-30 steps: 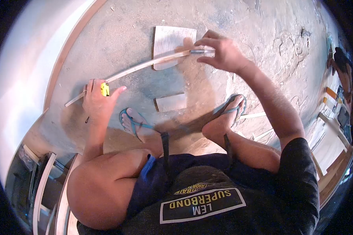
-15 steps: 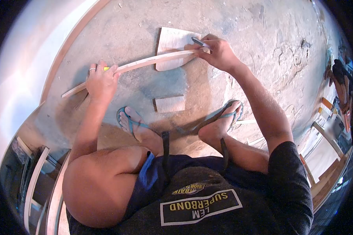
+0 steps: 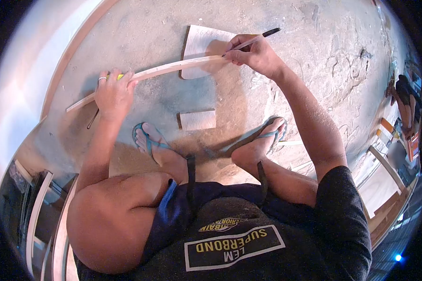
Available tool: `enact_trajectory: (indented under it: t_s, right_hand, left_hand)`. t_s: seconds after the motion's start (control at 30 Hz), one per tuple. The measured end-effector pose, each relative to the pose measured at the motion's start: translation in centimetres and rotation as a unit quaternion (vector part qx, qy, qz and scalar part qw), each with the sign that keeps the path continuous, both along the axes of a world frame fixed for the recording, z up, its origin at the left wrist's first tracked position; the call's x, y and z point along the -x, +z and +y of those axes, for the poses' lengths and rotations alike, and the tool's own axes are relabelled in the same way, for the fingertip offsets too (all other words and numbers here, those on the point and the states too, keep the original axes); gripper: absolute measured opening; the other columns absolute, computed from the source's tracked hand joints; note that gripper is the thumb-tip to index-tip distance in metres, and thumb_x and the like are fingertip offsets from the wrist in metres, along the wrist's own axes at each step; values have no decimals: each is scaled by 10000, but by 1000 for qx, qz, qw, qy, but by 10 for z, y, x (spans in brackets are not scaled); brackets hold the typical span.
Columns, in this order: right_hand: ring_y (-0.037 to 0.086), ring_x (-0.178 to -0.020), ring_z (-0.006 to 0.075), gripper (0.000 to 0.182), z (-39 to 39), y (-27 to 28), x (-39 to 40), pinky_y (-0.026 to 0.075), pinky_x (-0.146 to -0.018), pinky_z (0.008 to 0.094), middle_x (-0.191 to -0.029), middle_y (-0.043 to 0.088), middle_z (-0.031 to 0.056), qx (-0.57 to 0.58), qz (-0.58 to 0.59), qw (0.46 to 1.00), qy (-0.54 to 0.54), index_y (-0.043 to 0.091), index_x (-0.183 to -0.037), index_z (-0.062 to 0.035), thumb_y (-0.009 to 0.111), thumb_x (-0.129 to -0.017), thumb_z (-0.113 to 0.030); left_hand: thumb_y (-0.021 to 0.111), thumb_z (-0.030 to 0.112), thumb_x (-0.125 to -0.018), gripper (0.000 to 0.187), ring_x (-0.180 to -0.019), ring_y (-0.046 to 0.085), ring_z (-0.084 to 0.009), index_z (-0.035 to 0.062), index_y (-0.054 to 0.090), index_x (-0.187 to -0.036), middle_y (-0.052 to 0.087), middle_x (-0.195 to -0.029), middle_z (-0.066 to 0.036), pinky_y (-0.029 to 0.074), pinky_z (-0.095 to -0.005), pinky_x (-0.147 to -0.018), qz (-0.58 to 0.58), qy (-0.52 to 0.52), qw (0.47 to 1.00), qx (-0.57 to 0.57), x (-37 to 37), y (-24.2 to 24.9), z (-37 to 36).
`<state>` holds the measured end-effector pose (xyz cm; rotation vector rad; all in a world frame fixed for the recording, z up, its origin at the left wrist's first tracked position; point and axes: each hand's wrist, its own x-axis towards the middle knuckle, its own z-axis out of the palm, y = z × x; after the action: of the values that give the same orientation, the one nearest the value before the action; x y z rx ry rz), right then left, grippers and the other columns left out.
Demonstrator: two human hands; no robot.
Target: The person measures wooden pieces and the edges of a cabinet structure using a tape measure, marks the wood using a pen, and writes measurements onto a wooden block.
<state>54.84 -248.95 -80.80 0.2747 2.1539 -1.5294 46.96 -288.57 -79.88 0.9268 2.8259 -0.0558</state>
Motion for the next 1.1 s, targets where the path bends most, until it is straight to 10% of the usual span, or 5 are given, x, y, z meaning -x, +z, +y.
enact_trajectory:
  t_s: [1.1]
  right_hand:
    - [648,-710,121,168,2,-3,-1,535,-659,282,-786,695,39,15,-5,1000,-24,732,-953,-1,749,-901,-160]
  left_hand:
    - [726,358,-905,244,-1121,597,-368,234,783,-1108,685,-1114,-50,541,-484,-896,-18,-8,999,46,-2,-8,-4]
